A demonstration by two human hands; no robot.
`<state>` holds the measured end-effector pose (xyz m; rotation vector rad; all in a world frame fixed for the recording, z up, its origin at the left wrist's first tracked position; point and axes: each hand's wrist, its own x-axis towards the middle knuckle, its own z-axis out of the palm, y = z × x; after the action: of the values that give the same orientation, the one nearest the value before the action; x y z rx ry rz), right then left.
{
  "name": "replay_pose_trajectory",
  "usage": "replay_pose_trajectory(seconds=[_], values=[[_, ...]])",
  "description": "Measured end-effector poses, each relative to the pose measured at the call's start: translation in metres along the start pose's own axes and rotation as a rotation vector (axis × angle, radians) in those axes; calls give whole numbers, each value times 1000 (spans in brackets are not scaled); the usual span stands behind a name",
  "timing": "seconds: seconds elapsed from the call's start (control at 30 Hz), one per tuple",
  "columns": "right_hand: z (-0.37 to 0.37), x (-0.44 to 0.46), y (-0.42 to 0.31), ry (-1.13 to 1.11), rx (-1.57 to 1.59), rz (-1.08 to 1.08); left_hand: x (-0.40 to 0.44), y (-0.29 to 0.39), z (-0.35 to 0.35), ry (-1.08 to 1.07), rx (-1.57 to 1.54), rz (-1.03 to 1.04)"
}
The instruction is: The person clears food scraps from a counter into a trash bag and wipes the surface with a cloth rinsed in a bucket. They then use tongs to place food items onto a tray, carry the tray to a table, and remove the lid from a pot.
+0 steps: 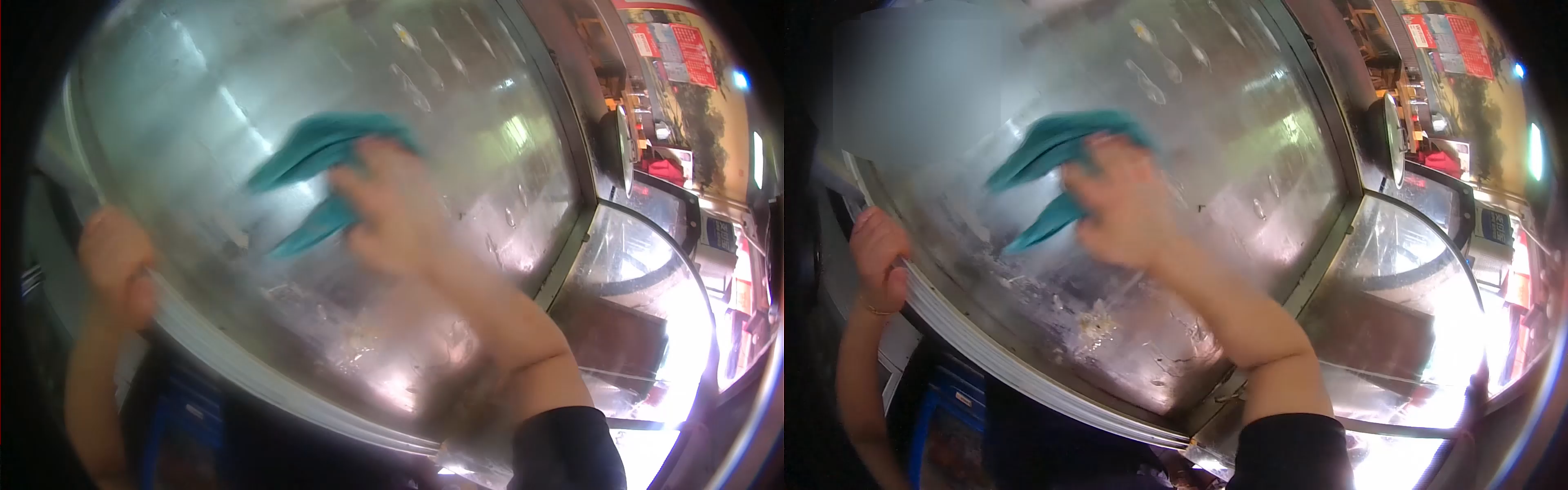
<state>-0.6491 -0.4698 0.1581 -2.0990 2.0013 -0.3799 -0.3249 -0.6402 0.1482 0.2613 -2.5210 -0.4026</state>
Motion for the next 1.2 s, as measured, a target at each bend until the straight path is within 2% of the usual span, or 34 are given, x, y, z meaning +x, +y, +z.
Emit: replay_pose_trajectory(seconds=[0.03, 0.07, 0.13, 0.17, 0.23, 0.33, 0.4, 0.47, 0.6, 0.63, 0.7, 0.77, 0.8, 0.9, 1.03, 1.13, 1.2], values=[[-6, -14, 34, 66, -216, 166, -1, 1, 0, -4, -13, -2], [-5, -51, 92, 113, -262, 332, -1, 1, -1, -27, -19, -18], [-41, -115, 146, 175, -151, 855, -1, 0, -3, -55, -33, -30], [-37, -168, 178, 253, -195, 1021, -2, 0, -4, -60, -25, -26], [-21, -238, 191, 342, -219, 1337, -1, -1, -3, -66, -34, -18], [-3, -222, 128, 303, -159, 1414, -3, 0, -6, -65, -26, -21], [9, -189, 77, 264, -143, 1325, -1, -1, -4, -49, -49, -10], [16, -136, 14, 168, -96, 1128, -3, -2, -2, -32, -31, -3], [44, -11, -78, -62, -24, 403, -3, -1, -3, 26, -53, 26], [48, 28, -95, -21, 85, 254, -1, -1, -2, 18, -41, 20], [63, 93, -116, -37, 176, -36, -1, 1, -2, 65, -66, 39], [74, 133, -127, -171, 182, -194, 1, 1, 1, 99, -60, 35], [68, 131, -126, -217, 171, -214, 0, 3, 2, 152, -57, 34], [55, 64, -122, -249, 67, -254, 0, 2, 2, 137, -71, 50], [18, -76, -128, -494, -3, -45, -4, 2, 3, 109, -78, 49], [4, -179, -124, -550, -14, 4, -3, 2, 0, 66, -85, 45], [6, -215, -123, -547, -14, 20, -2, 3, -1, 82, -91, 59]])
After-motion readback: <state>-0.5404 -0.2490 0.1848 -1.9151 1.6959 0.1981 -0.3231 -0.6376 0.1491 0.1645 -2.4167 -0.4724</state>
